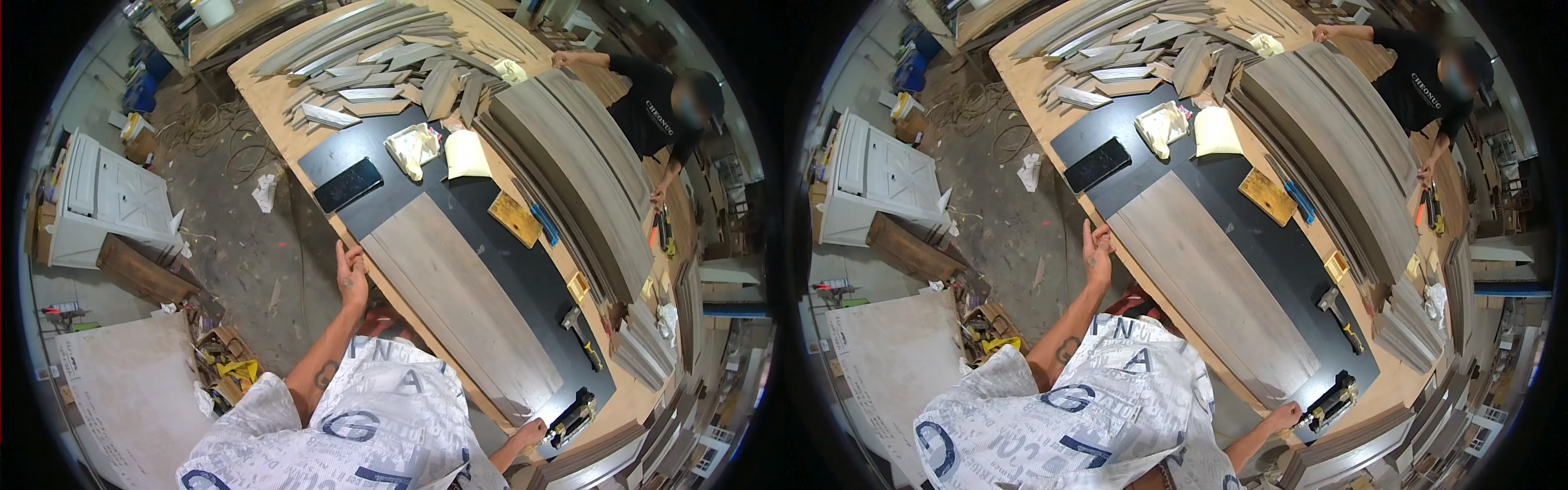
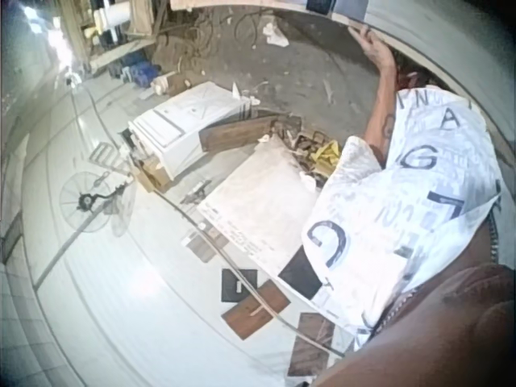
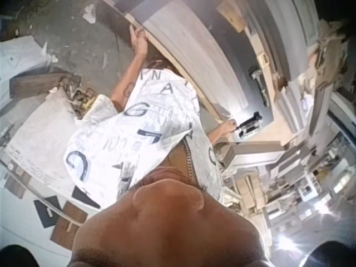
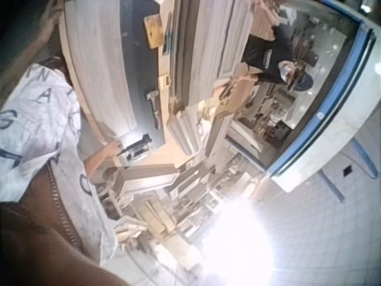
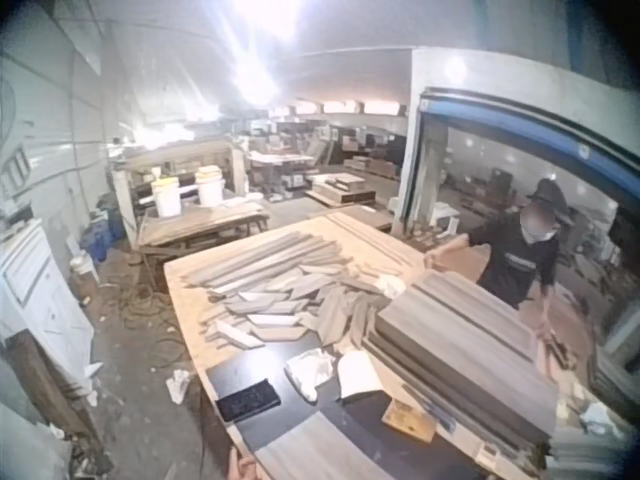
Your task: Assembling a wooden furniture panel using an air nailer and hammer in a manufacturing workshop.
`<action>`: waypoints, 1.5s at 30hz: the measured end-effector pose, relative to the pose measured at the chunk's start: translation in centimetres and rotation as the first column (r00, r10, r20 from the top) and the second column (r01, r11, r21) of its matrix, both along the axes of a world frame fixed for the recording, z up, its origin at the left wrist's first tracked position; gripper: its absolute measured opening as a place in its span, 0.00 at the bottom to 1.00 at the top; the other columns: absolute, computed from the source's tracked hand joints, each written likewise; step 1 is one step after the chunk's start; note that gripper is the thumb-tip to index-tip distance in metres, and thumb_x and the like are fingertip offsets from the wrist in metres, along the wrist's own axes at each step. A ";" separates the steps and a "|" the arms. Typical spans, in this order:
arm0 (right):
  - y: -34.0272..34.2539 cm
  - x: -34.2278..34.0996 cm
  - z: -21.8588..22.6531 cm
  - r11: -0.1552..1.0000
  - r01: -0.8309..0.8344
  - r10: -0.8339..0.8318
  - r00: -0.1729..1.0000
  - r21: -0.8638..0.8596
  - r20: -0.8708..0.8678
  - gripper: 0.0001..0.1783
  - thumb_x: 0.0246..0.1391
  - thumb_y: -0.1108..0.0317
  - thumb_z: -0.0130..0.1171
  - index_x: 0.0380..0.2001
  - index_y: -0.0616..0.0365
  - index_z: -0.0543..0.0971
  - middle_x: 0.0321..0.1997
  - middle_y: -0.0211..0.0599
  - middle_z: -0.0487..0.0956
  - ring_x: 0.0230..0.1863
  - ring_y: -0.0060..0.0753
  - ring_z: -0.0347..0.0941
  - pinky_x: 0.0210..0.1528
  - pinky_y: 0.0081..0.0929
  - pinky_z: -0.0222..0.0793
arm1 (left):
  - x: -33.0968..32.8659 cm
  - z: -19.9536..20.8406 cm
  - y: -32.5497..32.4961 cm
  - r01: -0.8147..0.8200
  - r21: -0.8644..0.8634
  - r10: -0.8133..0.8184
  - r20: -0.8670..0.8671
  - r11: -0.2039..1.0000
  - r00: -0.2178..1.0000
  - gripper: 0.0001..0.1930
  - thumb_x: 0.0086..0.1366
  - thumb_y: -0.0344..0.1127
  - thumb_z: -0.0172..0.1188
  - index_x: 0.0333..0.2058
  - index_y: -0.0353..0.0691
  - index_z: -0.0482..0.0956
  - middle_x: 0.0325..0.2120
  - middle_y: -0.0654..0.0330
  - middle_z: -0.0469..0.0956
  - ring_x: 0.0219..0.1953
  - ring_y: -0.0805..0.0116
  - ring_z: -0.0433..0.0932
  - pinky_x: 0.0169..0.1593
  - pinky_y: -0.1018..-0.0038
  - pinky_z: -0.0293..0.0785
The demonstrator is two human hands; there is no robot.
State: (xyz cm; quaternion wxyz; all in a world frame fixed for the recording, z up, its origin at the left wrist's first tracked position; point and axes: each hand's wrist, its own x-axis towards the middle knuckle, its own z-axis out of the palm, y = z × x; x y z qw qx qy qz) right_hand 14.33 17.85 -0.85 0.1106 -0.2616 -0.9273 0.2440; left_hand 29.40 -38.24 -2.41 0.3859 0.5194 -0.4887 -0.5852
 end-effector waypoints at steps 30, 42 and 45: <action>-0.2 -1.8 0.5 0.967 -0.033 0.039 0.999 -0.254 0.018 0.27 0.58 0.58 0.62 0.50 0.72 0.77 0.40 0.52 0.82 0.40 0.41 0.77 0.46 0.33 0.70 | -1.9 4.1 2.7 0.057 0.436 0.155 -0.435 0.898 0.887 0.09 0.72 0.40 0.53 0.30 0.49 0.67 0.23 0.74 0.61 0.25 0.82 0.60 0.35 0.79 0.64; 0.2 -2.2 -0.2 0.989 -0.112 0.119 0.990 -0.097 0.070 0.24 0.57 0.59 0.62 0.48 0.70 0.78 0.40 0.54 0.83 0.42 0.47 0.80 0.47 0.36 0.72 | -4.8 4.1 -3.6 0.641 -0.527 -0.243 0.635 0.557 0.733 0.26 0.64 0.37 0.57 0.56 0.25 0.66 0.40 0.41 0.76 0.44 0.39 0.74 0.47 0.54 0.69; 1.2 -2.0 -2.0 0.997 -0.074 0.075 0.996 -0.031 0.048 0.22 0.56 0.59 0.61 0.46 0.68 0.78 0.39 0.53 0.82 0.42 0.50 0.80 0.47 0.39 0.73 | -7.0 2.2 -5.1 0.742 -0.430 -0.288 0.729 0.514 0.621 0.27 0.60 0.38 0.60 0.53 0.23 0.68 0.32 0.37 0.77 0.38 0.35 0.75 0.44 0.49 0.69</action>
